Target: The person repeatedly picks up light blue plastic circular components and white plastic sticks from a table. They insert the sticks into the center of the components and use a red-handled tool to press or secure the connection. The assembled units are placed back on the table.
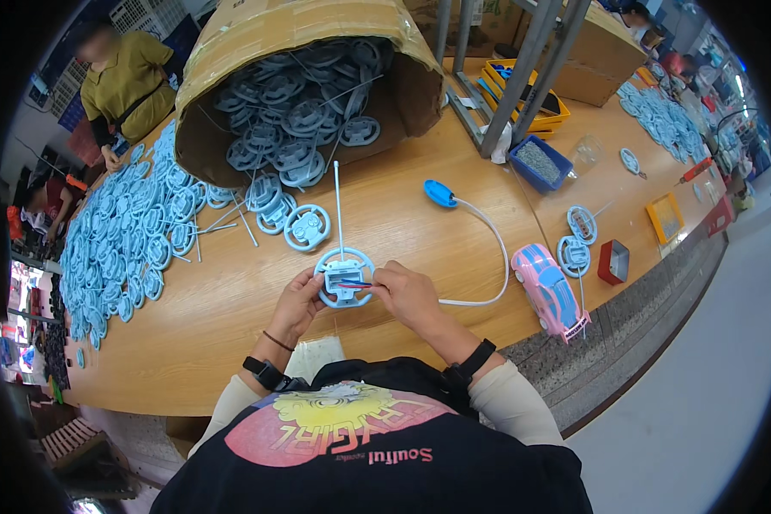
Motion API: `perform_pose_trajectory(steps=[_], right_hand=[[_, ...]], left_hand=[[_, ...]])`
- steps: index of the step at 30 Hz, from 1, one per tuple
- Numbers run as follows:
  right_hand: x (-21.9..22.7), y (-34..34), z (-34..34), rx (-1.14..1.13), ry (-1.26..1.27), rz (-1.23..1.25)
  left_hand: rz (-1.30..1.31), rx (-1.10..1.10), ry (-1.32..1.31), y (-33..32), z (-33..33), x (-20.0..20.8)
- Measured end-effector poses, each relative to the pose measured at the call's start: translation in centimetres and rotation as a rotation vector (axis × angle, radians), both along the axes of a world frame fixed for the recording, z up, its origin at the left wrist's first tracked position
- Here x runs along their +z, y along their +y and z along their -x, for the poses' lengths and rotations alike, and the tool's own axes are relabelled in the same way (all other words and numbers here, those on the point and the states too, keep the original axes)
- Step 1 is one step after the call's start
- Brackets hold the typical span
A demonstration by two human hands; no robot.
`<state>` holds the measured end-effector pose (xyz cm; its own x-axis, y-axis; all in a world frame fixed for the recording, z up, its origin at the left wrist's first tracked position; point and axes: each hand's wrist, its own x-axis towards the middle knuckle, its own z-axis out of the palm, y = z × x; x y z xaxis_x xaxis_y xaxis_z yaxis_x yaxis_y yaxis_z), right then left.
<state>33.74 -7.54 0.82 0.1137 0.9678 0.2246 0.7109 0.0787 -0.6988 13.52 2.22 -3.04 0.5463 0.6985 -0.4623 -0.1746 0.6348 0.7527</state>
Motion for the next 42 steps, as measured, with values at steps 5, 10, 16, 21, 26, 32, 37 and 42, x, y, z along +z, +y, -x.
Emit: perform_pose_trajectory(steps=[5,10,16,21,26,32,37,42], right_hand=[[0.5,0.1,-0.8,0.084,0.048,-0.025],[0.9,0.2,-0.8,0.115,0.018,-0.056],[-0.1,-0.4,0.5,0.072,-0.063,-0.009],[0.5,-0.9,1.1,0.049,-0.134,-0.012],[1.3,-0.6,1.0,0.100,-0.082,-0.041],[0.6,-0.5,1.6,0.107,-0.016,-0.029],[0.8,-0.2,2.0,0.118,-0.035,-0.018],[-1.9,0.7,3.1,0.184,0.044,0.093]], left_hand=[[0.018,-0.110,-0.089,0.4,0.3,0.6],[-0.032,-0.112,-0.109,0.2,1.2,1.4],[-0.014,-0.161,-0.074,-0.2,2.1,1.0],[0.024,-0.136,-0.058,-0.4,1.7,0.9],[-0.013,-0.185,-0.104,0.1,2.1,1.3],[0.177,-0.116,-0.209,-0.9,2.0,1.1],[0.178,-0.114,-0.289,-1.1,2.3,0.2],[0.071,-0.119,-0.130,-0.7,5.5,-1.9]])
